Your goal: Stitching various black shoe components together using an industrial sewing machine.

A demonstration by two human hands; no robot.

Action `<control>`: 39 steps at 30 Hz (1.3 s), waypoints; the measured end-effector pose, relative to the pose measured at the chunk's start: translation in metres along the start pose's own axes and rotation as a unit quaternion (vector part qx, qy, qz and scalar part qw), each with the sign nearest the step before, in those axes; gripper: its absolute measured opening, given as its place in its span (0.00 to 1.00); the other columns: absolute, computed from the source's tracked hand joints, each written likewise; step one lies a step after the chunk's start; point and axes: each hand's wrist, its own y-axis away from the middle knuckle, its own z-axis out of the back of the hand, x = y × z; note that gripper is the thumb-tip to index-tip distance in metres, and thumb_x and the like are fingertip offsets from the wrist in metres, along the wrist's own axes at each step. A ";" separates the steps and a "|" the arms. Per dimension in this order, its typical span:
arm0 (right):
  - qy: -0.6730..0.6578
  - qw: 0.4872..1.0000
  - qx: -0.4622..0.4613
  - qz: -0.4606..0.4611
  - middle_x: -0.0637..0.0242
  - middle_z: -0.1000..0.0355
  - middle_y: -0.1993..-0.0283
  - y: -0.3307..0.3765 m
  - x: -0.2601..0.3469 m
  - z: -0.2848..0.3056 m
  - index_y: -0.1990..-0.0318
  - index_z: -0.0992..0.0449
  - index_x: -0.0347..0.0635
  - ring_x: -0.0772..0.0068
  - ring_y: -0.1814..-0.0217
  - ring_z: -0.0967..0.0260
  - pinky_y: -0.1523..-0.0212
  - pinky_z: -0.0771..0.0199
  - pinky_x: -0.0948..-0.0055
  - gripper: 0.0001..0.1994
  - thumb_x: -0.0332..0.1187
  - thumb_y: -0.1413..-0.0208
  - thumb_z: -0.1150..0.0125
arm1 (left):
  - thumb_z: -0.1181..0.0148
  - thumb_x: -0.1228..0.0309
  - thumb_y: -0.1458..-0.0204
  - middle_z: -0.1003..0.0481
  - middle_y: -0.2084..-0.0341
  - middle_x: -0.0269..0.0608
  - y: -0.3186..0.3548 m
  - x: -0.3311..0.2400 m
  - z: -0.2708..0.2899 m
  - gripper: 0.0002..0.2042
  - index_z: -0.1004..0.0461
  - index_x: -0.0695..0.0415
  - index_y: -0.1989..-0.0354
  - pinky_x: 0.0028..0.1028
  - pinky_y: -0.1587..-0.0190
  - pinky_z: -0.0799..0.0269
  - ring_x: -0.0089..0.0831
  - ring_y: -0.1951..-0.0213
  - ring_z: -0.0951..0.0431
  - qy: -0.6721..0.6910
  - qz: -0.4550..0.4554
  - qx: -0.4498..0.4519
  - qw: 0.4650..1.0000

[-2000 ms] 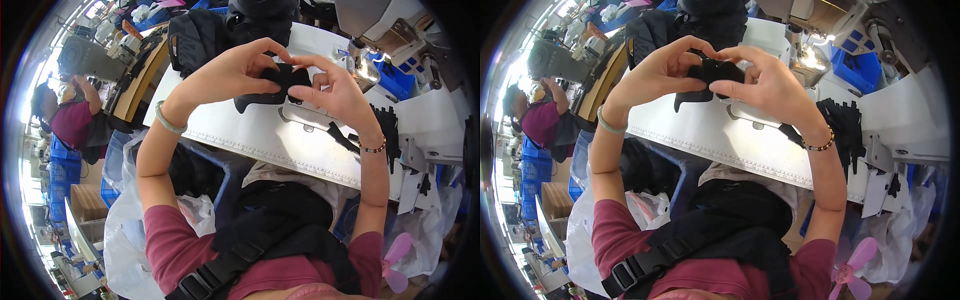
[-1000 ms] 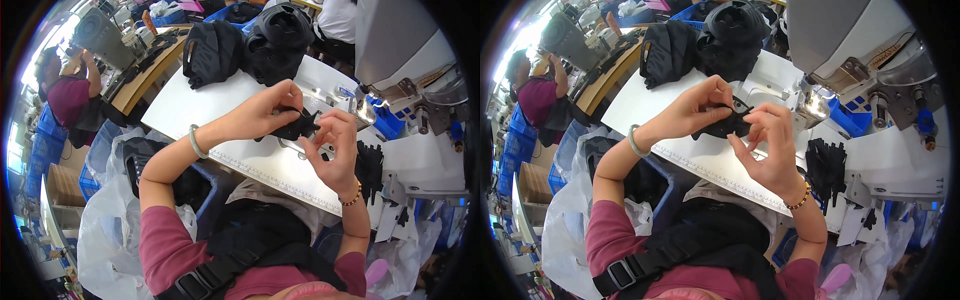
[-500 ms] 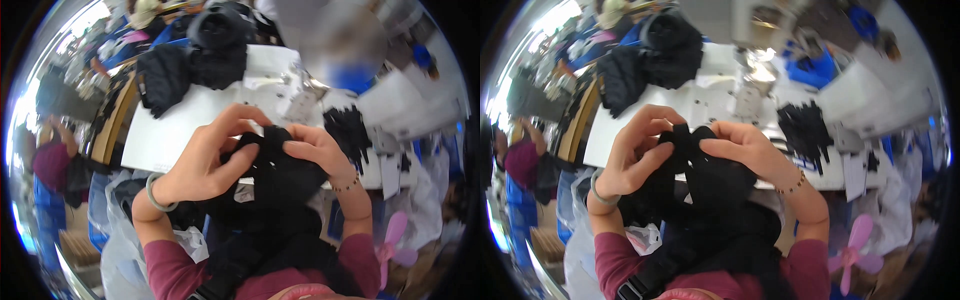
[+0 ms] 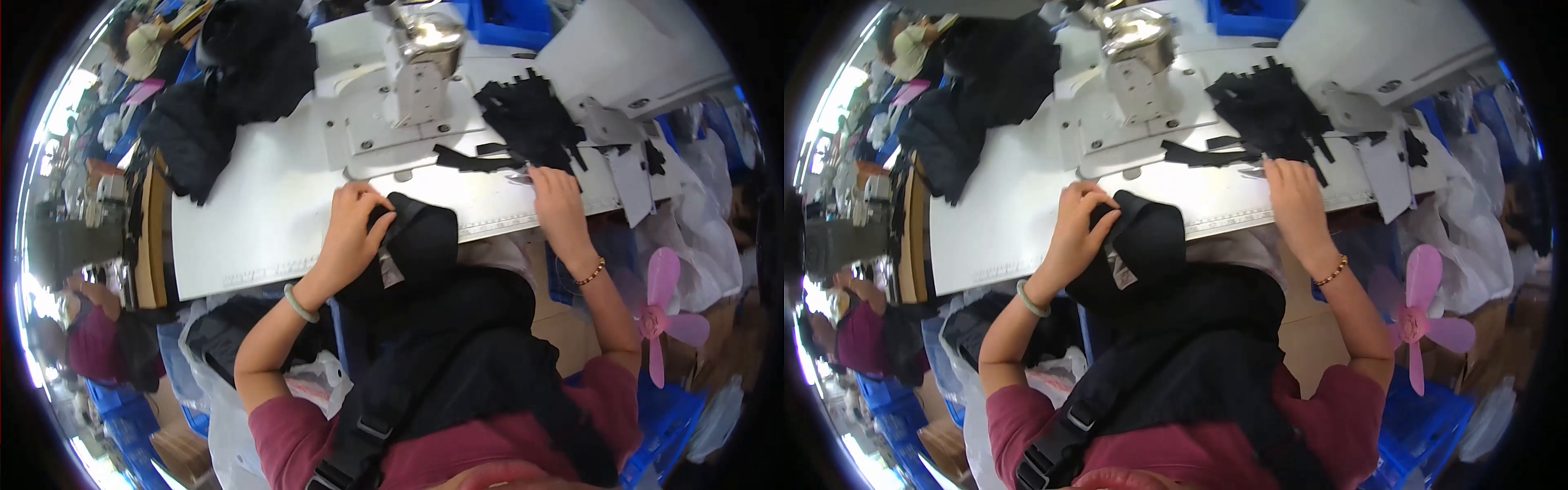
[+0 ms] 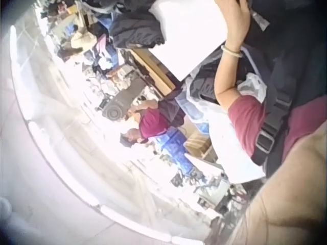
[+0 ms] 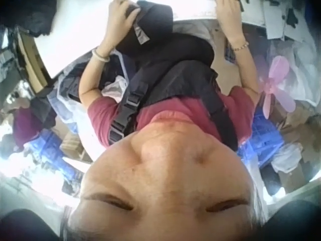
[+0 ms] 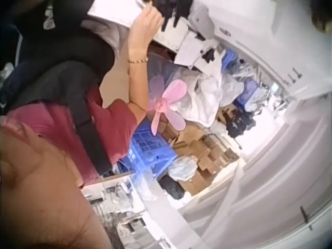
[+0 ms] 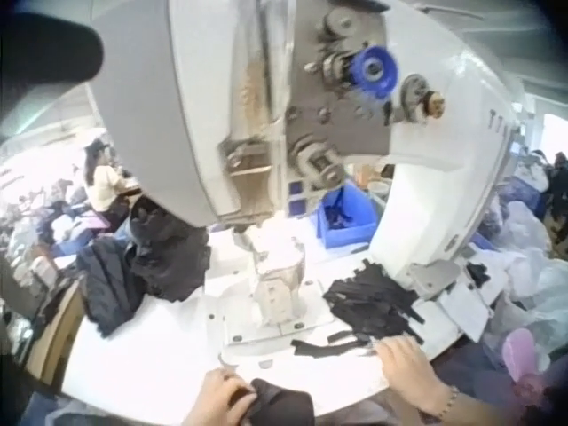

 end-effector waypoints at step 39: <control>-0.232 0.908 0.150 0.316 0.70 0.31 0.73 -0.122 0.080 -0.009 0.62 0.23 0.46 0.68 0.67 0.29 0.68 0.30 0.70 0.11 0.37 0.53 0.40 | 0.40 0.77 0.58 0.30 0.74 0.41 0.008 0.019 0.013 0.05 0.28 0.61 0.72 0.27 0.67 0.32 0.34 0.70 0.28 0.121 0.121 0.117 0.978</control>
